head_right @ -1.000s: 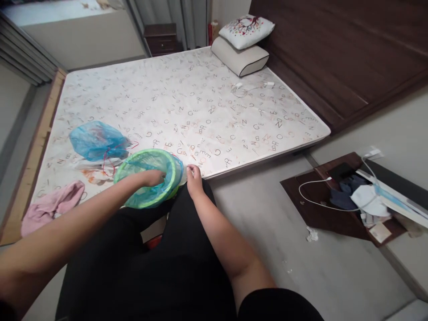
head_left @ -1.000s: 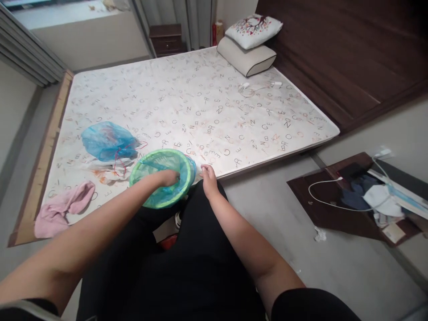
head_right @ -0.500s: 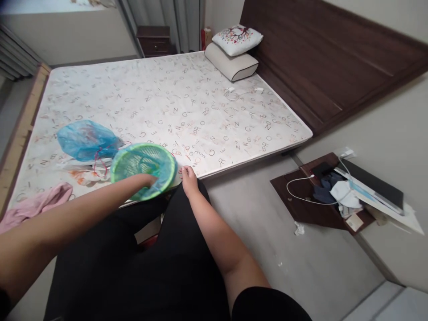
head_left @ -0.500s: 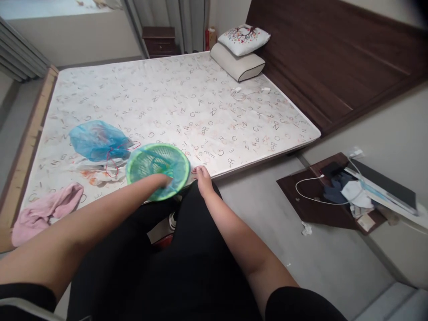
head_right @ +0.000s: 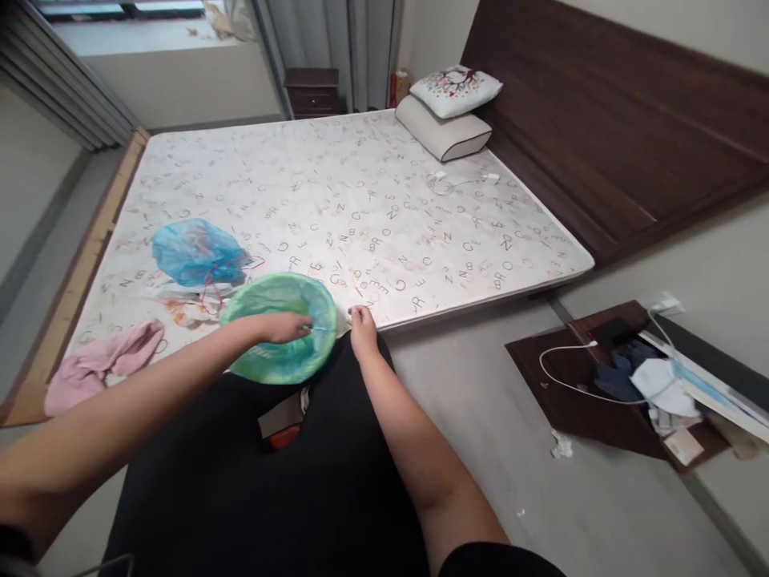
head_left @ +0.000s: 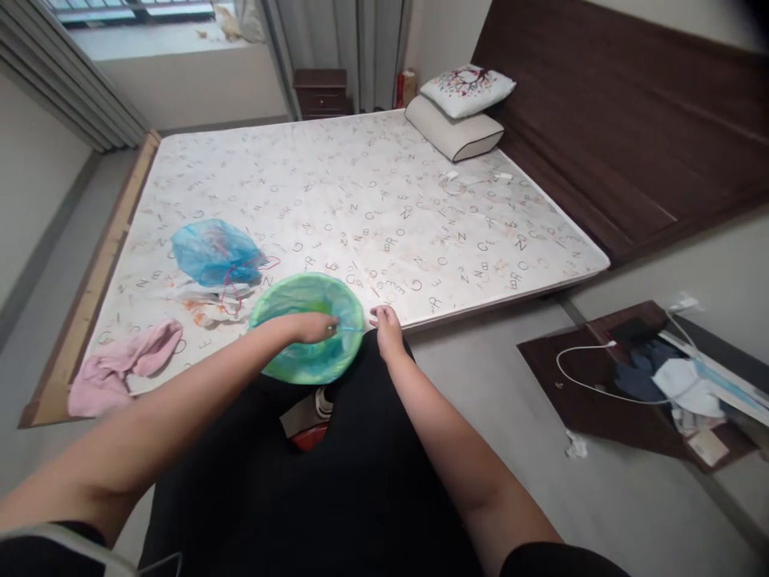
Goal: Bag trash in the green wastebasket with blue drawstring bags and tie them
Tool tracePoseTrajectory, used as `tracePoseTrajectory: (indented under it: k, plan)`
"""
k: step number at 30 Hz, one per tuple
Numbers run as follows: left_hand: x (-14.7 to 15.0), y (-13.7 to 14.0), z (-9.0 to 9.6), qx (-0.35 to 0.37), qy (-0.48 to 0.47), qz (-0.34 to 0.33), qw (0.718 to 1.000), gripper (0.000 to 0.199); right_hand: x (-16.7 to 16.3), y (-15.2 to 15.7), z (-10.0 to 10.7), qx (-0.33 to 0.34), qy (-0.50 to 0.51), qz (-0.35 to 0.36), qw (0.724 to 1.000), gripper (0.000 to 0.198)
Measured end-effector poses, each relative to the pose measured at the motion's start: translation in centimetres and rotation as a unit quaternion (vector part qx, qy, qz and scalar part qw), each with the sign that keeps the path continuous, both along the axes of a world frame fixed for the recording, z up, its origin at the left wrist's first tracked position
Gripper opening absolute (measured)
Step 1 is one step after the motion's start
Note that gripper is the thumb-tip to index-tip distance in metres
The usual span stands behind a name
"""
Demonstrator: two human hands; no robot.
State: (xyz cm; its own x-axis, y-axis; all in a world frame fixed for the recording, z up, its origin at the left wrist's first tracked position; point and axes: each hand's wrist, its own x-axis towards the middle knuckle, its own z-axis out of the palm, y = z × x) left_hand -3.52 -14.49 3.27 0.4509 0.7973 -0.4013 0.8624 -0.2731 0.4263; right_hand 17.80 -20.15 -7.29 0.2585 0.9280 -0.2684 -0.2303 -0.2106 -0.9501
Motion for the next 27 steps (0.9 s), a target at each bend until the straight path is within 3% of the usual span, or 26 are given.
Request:
tracePoseTrajectory:
  k: [2,4,7,10,12,13,15,17,23,27]
  plan:
    - [-1.0,0.0,1.6,0.006,-0.003,-0.019,1.000,0.039,0.1,-0.1,-0.3,0.000,0.005,0.003,1.000,0.037]
    - [-3.1,-0.4,3.0,0.062,-0.033,0.011,0.997,0.041,0.3,-0.3,-0.4,-0.001,0.003,0.016,1.000,0.039]
    - [-7.7,-3.0,3.0,0.193,-0.135,0.161,0.958,0.036,0.6,-0.6,-0.3,0.002,0.011,0.062,0.998,0.046]
    - [-11.7,-7.4,-0.4,0.278,-0.247,0.360,0.856,0.032,0.8,-0.7,-0.3,0.001,0.020,0.085,0.996,0.052]
    - [-13.4,-10.0,-3.6,0.222,-0.307,0.494,0.783,0.025,1.0,-0.6,-0.4,-0.004,0.015,0.075,0.997,0.055]
    - [-13.8,-11.0,-5.2,0.208,-0.331,0.559,0.731,0.023,1.1,-0.6,-0.4,-0.007,0.011,0.069,0.997,0.056]
    - [-14.2,-12.1,-7.8,0.194,-0.350,0.628,0.668,0.026,1.2,-0.6,-0.2,-0.013,-0.002,0.065,0.998,0.058]
    - [-14.1,-12.1,-9.4,0.186,-0.374,0.650,0.635,0.029,1.2,-0.7,0.2,-0.022,-0.017,0.077,0.997,0.063]
    - [-13.4,-11.1,-10.8,0.141,-0.480,0.617,0.607,0.042,-1.0,-2.7,2.4,-0.075,0.014,0.184,0.980,0.077]
    - [-13.2,-11.4,-11.3,0.068,-0.548,0.599,0.580,0.059,-4.1,-3.9,3.6,-0.077,-0.016,0.195,0.978,0.074]
